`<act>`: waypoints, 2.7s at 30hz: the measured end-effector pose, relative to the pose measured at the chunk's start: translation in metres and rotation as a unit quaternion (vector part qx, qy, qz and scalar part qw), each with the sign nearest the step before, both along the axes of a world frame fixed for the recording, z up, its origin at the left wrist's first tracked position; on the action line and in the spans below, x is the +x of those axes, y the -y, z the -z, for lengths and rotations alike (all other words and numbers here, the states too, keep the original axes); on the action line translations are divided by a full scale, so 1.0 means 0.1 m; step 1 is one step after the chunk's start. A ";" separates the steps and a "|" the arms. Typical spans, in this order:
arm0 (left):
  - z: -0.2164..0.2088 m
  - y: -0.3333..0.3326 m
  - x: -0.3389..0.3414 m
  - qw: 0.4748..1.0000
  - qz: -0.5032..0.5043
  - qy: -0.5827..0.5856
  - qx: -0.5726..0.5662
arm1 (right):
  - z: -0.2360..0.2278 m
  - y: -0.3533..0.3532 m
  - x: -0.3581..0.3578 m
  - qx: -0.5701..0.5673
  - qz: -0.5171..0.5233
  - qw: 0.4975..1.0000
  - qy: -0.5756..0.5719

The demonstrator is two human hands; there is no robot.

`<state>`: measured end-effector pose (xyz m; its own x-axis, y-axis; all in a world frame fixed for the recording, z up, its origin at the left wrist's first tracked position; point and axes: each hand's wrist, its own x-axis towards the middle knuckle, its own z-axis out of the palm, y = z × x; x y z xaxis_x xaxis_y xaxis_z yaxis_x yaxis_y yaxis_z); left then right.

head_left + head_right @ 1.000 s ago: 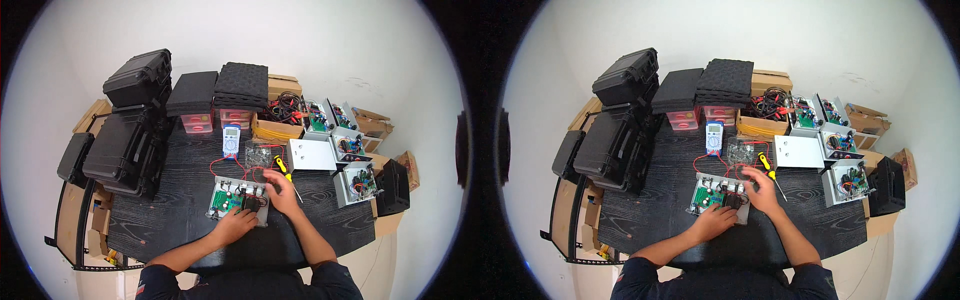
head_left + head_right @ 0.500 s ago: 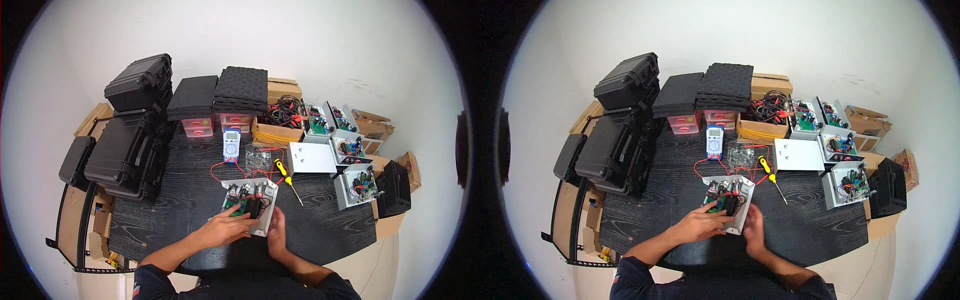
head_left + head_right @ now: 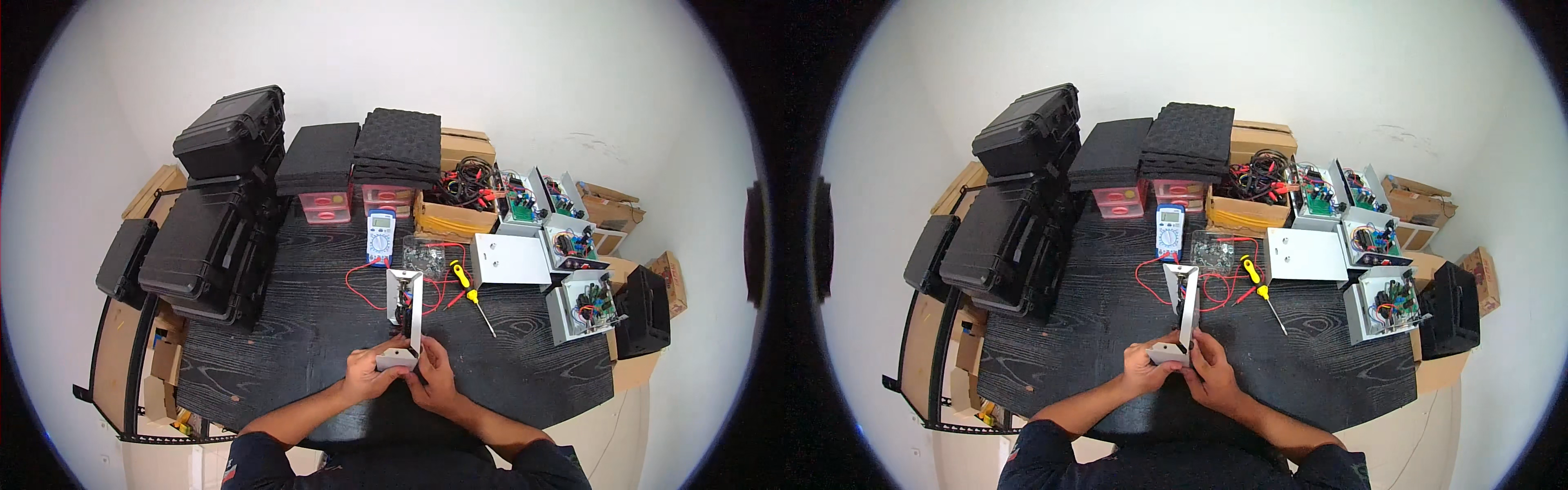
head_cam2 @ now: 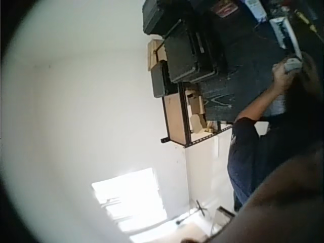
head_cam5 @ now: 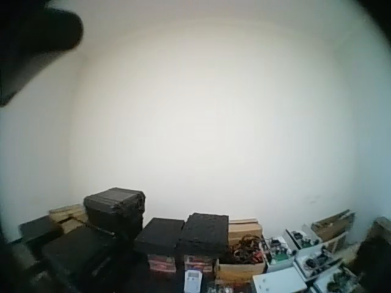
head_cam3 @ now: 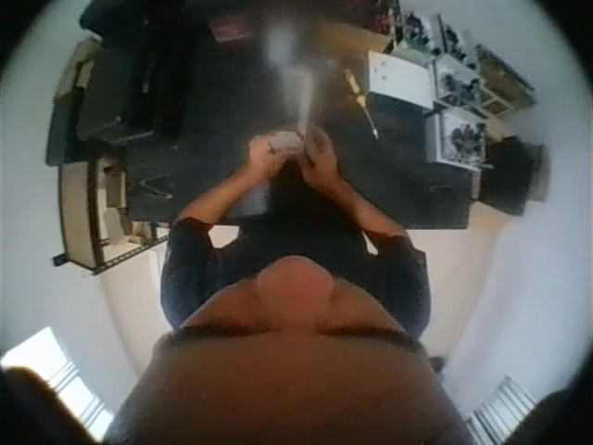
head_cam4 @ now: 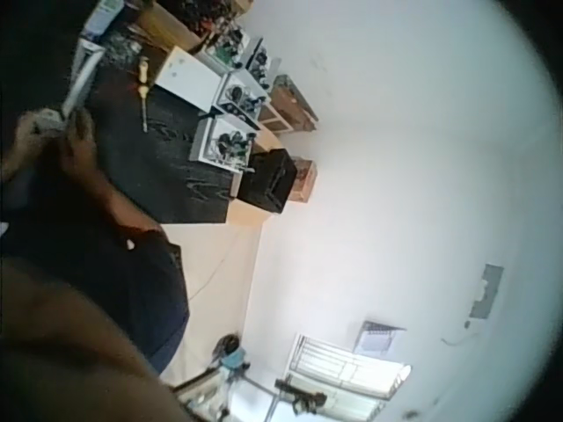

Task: The person tests an electronic circuit board inside a metal enclosure using a multimeter and a screwdriver. They connect multimeter probes to various points on the board, adjust components with the screwdriver, and reposition the enclosure to access different areas.

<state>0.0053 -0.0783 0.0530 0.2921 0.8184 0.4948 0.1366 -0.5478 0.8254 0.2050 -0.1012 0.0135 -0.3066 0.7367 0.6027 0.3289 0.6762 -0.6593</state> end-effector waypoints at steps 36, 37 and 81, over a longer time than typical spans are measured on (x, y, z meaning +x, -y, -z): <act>-0.67 -0.33 -0.04 0.998 0.049 -0.026 0.010 | -0.46 -0.50 0.19 0.049 -0.025 0.998 0.032; -0.67 -0.32 -0.05 0.998 0.052 -0.021 0.003 | -0.53 -0.53 0.25 0.030 -0.045 0.998 0.025; -0.60 -0.33 -0.06 0.998 0.069 -0.007 0.005 | -0.44 -0.61 0.05 -0.239 0.021 0.949 -0.204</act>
<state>-0.0006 -0.0456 0.1126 0.4082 0.7649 0.4982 0.0704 -0.5705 0.8183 0.2104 -0.0400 0.0575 -0.0850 0.9623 0.2583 0.0004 0.2593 -0.9658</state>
